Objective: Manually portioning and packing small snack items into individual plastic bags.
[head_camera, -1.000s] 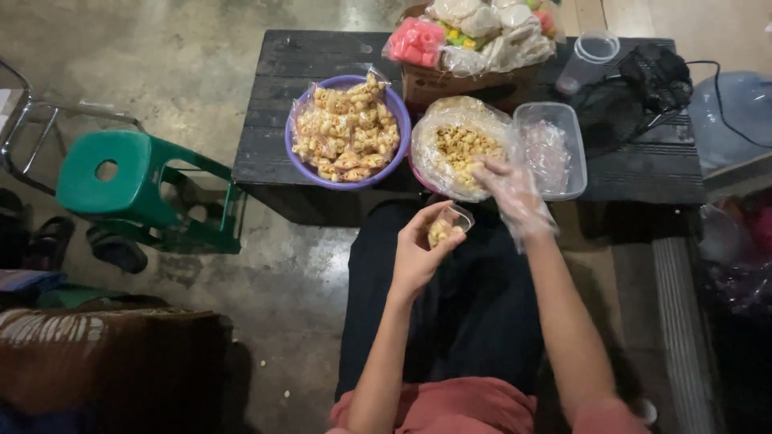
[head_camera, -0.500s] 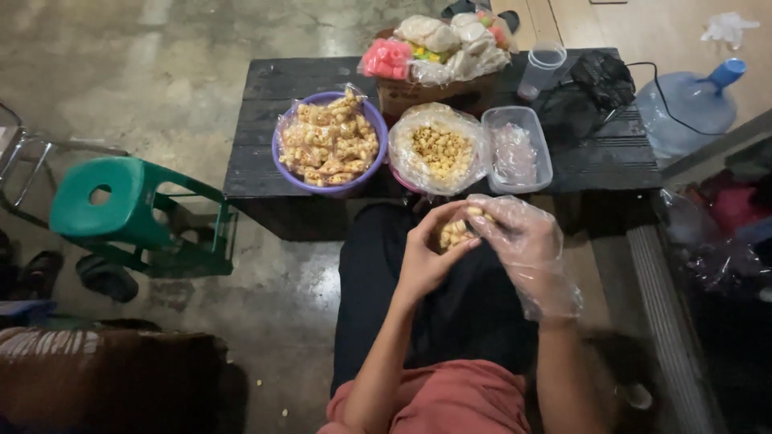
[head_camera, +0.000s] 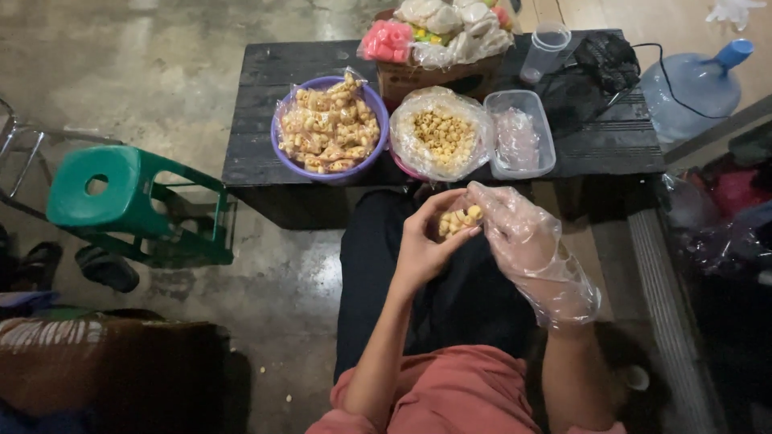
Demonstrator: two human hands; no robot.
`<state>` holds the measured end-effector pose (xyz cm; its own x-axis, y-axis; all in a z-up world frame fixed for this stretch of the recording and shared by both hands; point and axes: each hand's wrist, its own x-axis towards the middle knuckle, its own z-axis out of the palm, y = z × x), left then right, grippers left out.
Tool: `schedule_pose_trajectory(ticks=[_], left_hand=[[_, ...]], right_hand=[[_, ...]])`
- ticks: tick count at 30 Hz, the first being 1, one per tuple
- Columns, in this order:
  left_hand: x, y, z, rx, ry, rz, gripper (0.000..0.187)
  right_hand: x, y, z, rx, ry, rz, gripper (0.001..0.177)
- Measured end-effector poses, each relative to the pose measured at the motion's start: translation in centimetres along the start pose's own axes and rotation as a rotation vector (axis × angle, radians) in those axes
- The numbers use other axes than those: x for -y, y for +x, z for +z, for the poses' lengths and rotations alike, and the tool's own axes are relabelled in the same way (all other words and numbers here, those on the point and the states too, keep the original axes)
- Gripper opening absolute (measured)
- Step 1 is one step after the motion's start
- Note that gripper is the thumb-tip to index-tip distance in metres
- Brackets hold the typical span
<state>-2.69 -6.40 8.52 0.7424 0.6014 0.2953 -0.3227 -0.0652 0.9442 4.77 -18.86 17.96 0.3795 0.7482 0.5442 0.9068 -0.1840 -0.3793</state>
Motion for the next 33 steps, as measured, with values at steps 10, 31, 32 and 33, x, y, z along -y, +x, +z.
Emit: schedule_pose_trajectory(ticks=[10, 31, 32, 33], left_hand=[[0.1, 0.1, -0.6, -0.003, -0.014, 0.022, 0.066], [-0.3, 0.6, -1.6, 0.024, -0.181, -0.127, 0.020], [-0.2, 0.6, -1.9, 0.085, -0.231, -0.150, 0.022], [0.0, 0.6, -2.2, 0.145, -0.281, -0.173, 0.025]], right_hand=[[0.3, 0.7, 0.0, -0.073, 0.022, 0.022, 0.015], [-0.5, 1.1, -0.6, -0.071, 0.369, 0.014, 0.007], [-0.4, 1.1, -0.6, -0.067, 0.377, 0.032, 0.005], [-0.3, 1.1, -0.7, -0.062, 0.385, 0.049, 0.004]])
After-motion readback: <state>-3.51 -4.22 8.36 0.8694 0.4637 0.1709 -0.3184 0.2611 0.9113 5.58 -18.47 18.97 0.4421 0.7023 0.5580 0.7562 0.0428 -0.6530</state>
